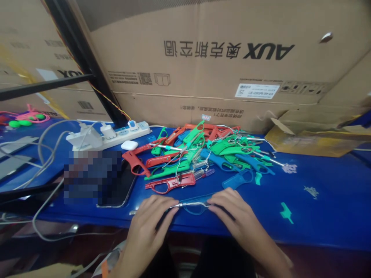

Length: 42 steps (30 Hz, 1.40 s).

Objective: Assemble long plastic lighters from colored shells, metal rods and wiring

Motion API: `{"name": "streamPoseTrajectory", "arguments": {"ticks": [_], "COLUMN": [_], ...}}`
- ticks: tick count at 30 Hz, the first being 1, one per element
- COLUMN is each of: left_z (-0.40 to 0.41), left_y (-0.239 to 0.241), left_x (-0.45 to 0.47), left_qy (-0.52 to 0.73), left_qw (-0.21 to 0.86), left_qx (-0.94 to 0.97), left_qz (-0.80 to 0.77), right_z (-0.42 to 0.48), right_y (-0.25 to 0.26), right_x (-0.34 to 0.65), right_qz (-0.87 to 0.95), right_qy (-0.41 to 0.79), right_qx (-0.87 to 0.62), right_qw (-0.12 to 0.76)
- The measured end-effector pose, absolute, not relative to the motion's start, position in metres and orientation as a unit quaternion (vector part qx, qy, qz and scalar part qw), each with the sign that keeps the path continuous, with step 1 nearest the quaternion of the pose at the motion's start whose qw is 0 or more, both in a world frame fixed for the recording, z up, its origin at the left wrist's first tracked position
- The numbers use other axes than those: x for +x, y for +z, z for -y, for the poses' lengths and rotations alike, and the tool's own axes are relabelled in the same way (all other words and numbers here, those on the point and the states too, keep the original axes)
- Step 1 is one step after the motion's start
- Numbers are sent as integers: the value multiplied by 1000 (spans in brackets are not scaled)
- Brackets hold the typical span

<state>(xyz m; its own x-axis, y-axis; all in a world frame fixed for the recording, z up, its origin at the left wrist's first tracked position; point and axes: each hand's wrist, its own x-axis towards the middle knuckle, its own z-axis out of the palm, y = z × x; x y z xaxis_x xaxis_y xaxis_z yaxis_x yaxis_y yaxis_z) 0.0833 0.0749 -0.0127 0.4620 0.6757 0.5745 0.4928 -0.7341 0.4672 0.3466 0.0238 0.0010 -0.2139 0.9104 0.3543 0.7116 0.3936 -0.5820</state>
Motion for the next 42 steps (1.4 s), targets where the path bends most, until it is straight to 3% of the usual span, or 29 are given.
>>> {"name": "streamPoseTrajectory", "arguments": {"ticks": [15,28,42], "left_z": [-73,-78,-88], "left_y": [-15,-18,-9], "left_x": [90,88,90], "left_qy": [427,365,338], "left_qw": [127,98,132], "left_qx": [804,841,848], "left_qz": [-394,-387,-387], "right_z": [-21,-24,-28], "right_y": [3,-2,-2], "right_x": [347,346,343], "right_qz": [769,765,745], "right_qy": [161,208,243], "right_qx": [-513,-539,-544], "right_qw": [345,285,301]}}
